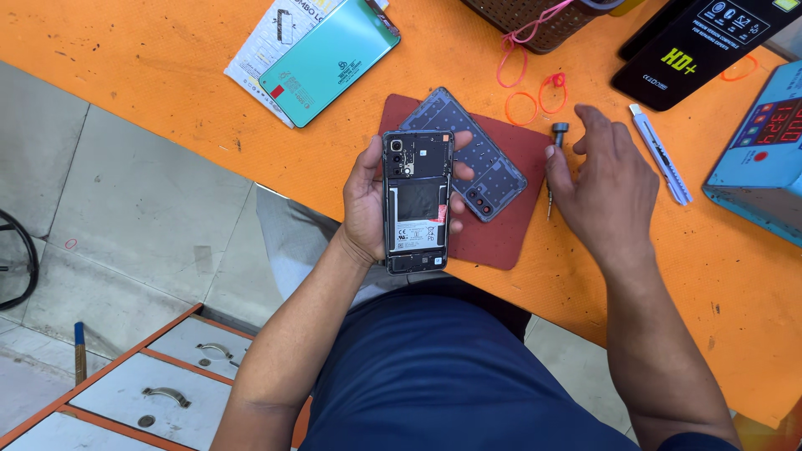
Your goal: The person disassembles a mobile phone using a screwdriver to remove internal screws and carefully prying apart the internal components.
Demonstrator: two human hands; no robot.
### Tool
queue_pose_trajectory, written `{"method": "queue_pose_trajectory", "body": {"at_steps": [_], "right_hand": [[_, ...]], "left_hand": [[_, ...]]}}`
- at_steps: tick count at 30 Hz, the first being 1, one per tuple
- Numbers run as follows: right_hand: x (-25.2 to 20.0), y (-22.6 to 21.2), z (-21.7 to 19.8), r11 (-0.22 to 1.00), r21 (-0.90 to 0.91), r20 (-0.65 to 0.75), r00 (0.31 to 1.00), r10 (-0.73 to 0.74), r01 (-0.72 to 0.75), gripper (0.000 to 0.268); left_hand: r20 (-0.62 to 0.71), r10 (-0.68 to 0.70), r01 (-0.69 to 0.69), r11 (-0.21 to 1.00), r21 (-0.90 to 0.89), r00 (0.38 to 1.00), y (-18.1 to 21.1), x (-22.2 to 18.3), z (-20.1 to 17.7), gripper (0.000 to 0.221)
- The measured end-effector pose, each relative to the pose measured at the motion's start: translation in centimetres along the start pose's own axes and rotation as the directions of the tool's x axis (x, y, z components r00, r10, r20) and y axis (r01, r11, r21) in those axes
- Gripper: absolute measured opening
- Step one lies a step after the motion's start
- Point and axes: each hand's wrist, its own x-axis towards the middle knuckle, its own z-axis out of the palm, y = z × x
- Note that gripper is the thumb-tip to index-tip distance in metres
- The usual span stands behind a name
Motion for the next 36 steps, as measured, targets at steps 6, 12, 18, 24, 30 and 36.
{"method": "queue_pose_trajectory", "body": {"at_steps": [6,12,18,24,30,36], "right_hand": [[-4.0,-3.9,0.3,0.858,0.341,-0.051,0.919,-0.391,0.384,0.031],[-6.8,-7.3,-0.5,0.721,0.545,-0.003,0.861,-0.508,0.428,0.046],[-6.2,-7.3,-0.8,0.626,0.756,0.103,0.909,-0.403,0.192,0.058],[-6.4,-6.3,-0.7,0.693,0.692,0.125,0.911,-0.392,0.203,0.067],[-6.5,-6.2,-0.8,0.671,0.704,0.129,0.887,-0.442,0.232,0.077],[-6.5,-6.3,-0.4,0.646,0.723,0.110,0.881,-0.460,0.247,0.083]], "left_hand": [[-0.001,0.003,-0.003,0.999,0.032,1.000,0.1,0.1,0.6,0.093],[-0.009,0.093,-0.092,0.995,0.031,0.996,-0.7,0.1,1.0,0.089],[-0.156,0.288,-0.219,0.909,0.354,0.945,-1.9,0.6,0.3,0.084],[-0.133,0.370,-0.162,0.664,0.730,0.920,-2.1,0.6,1.3,0.109],[-0.136,0.397,-0.168,0.640,0.750,0.908,-2.3,1.0,2.7,0.119],[-0.143,0.514,-0.143,0.477,0.867,0.846,-3.4,1.3,2.7,0.106]]}}
